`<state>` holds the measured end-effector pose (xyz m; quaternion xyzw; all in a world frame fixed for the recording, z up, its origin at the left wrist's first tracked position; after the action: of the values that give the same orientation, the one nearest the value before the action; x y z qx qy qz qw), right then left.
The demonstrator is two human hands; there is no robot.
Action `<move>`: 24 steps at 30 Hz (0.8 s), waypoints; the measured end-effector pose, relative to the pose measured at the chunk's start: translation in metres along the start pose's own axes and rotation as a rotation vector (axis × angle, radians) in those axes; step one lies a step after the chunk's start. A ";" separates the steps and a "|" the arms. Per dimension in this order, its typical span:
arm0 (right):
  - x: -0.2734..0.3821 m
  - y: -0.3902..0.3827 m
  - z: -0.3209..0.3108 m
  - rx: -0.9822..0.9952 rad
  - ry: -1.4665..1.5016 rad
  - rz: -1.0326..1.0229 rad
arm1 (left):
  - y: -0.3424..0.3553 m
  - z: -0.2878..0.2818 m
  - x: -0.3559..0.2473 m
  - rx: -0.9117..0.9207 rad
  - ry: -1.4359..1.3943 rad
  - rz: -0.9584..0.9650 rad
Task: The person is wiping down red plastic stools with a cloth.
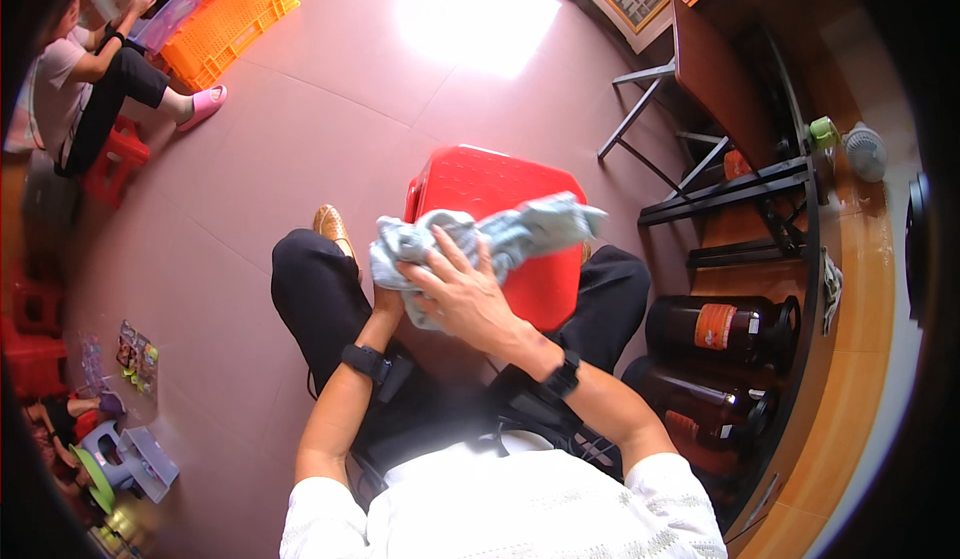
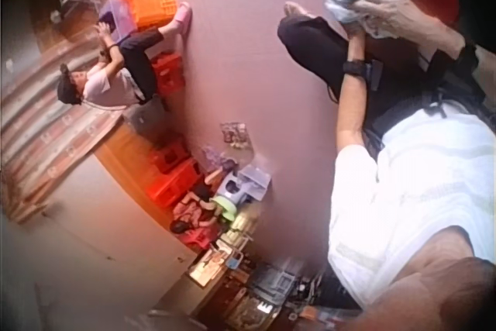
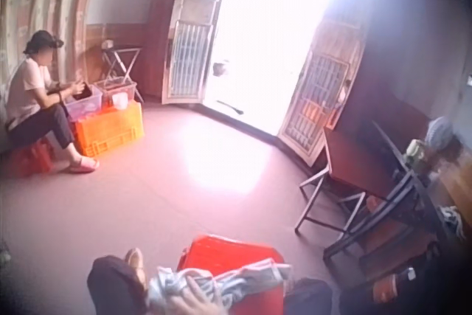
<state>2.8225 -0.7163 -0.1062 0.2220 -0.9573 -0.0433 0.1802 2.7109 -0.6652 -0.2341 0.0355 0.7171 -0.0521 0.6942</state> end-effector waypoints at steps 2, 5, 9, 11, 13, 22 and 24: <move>0.000 0.033 -0.001 0.005 0.014 -0.069 | 0.000 0.000 -0.008 0.016 0.205 -0.117; -0.019 0.079 -0.001 0.108 -0.027 -0.079 | 0.004 -0.019 0.007 -0.068 -0.139 -0.160; -0.071 0.113 -0.016 0.099 0.018 0.084 | 0.000 -0.014 -0.022 0.078 -0.304 -0.263; -0.100 0.122 -0.033 0.196 0.051 0.273 | -0.001 -0.014 -0.026 0.120 -0.174 -0.242; -0.133 0.114 -0.047 0.273 0.112 0.595 | -0.006 -0.015 -0.029 0.112 -0.174 -0.225; -0.314 -0.066 -0.033 -0.189 0.149 0.670 | 0.006 0.021 -0.042 0.157 -0.271 -0.243; -0.269 -0.087 -0.029 -0.233 0.474 0.874 | 0.003 0.015 -0.036 0.098 -0.318 -0.234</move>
<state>3.0933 -0.6758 -0.1805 -0.2172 -0.8823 -0.0189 0.4171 2.7274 -0.6634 -0.1988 -0.0230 0.5941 -0.1722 0.7854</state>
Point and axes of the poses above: each hand's wrist, its own y-axis towards the middle knuckle, its own z-axis out of the palm, x = y × z, the point moved 5 cm from there along y, towards the middle knuckle
